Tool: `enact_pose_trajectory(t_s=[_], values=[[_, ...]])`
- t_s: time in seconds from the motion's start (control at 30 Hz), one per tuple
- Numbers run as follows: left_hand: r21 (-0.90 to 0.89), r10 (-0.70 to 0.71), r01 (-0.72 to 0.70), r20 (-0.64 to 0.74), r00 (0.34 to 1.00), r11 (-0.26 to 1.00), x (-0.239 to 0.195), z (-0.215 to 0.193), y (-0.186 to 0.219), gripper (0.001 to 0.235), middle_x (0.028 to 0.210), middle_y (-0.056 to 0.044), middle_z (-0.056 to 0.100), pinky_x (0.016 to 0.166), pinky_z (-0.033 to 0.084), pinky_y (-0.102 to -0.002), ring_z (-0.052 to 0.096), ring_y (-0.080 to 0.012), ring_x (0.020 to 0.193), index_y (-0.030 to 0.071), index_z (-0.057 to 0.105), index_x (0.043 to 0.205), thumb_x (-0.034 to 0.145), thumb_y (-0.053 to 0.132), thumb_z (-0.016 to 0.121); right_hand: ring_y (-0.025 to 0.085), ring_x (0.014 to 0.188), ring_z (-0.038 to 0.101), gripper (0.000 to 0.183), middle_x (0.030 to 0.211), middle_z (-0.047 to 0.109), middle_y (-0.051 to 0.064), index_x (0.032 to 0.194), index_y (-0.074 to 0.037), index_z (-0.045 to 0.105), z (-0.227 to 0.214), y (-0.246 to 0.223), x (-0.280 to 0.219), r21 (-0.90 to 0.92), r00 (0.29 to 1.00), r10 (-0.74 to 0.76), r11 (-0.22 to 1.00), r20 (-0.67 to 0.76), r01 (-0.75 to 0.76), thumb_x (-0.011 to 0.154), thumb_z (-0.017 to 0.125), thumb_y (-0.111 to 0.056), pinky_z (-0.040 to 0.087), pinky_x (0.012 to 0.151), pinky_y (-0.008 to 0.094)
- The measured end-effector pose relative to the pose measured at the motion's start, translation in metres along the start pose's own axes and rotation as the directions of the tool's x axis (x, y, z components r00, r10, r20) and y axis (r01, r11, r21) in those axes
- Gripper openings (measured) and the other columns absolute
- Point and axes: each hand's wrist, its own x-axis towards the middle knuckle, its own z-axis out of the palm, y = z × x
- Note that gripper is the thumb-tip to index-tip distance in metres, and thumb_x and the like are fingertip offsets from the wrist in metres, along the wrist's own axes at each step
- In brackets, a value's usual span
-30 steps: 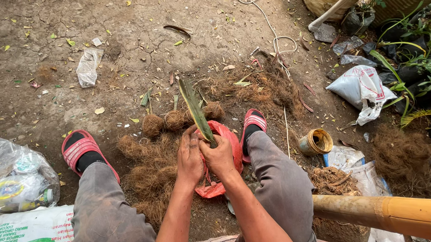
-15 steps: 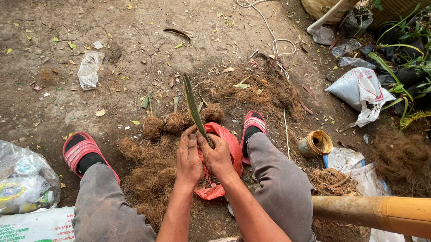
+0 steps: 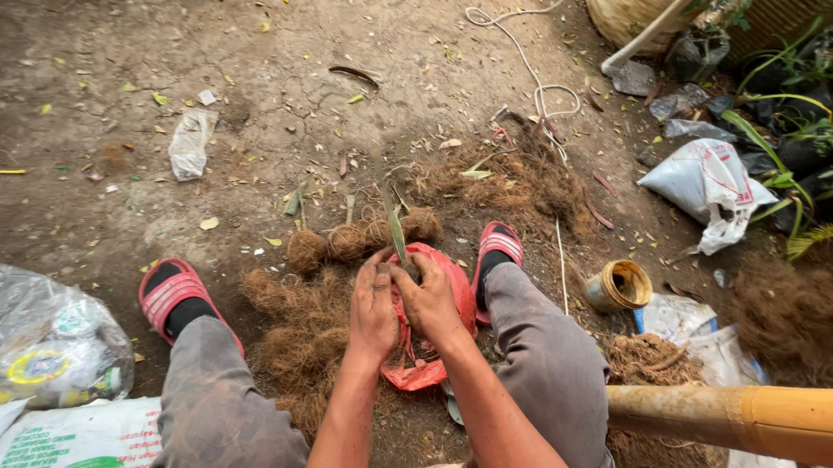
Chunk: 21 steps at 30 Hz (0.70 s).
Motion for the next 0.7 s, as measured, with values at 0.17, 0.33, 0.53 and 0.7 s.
enact_pose_trajectory(t_s=[0.17,0.33,0.53,0.7], values=[[0.044,0.001,-0.002,0.013,1.000,0.999,0.006,-0.003,-0.001,0.061,0.135,-0.022,0.059,0.111,0.043,-0.043,0.057,-0.0348,0.130,0.000,0.055,0.137,0.109,0.047,0.030,0.013,0.058,0.042,0.040,0.060,0.049,0.005,0.086,0.006,0.068,-0.002,0.002,0.007,-0.241,0.977,0.213,0.949,0.014,-0.203,0.102,0.066,-0.031,0.036,0.053,0.035],[0.065,-0.004,-0.001,0.071,0.997,0.998,0.007,-0.004,0.010,0.062,0.128,-0.022,0.059,0.108,0.042,-0.043,0.057,-0.0356,0.123,-0.002,0.056,0.130,0.109,0.049,0.028,0.014,0.074,0.059,0.038,0.077,0.064,0.011,0.099,0.003,0.068,-0.006,0.015,0.011,-0.313,0.990,0.000,0.949,0.142,0.045,0.106,0.055,-0.032,0.049,0.069,0.036],[-0.002,-0.268,0.273,0.198,0.943,0.962,0.018,-0.010,0.049,0.061,0.106,-0.018,0.065,0.094,0.050,-0.044,0.064,-0.0306,0.103,0.003,0.058,0.118,0.105,0.052,0.023,0.016,0.088,0.065,0.037,0.095,0.070,0.012,0.111,0.000,0.063,-0.020,-0.028,0.017,-0.115,0.931,0.122,0.990,0.344,-0.087,0.097,0.051,-0.031,0.053,0.080,0.036],[0.048,-0.303,0.300,0.225,0.926,0.953,0.031,-0.015,0.064,0.065,0.111,-0.019,0.070,0.096,0.049,-0.043,0.067,-0.0294,0.106,0.000,0.062,0.119,0.105,0.052,0.026,0.026,0.074,0.066,0.041,0.078,0.069,0.018,0.095,0.002,0.065,-0.029,-0.078,0.022,-0.479,0.915,0.327,0.858,0.236,-0.183,0.095,0.054,-0.037,0.053,0.072,0.042]])
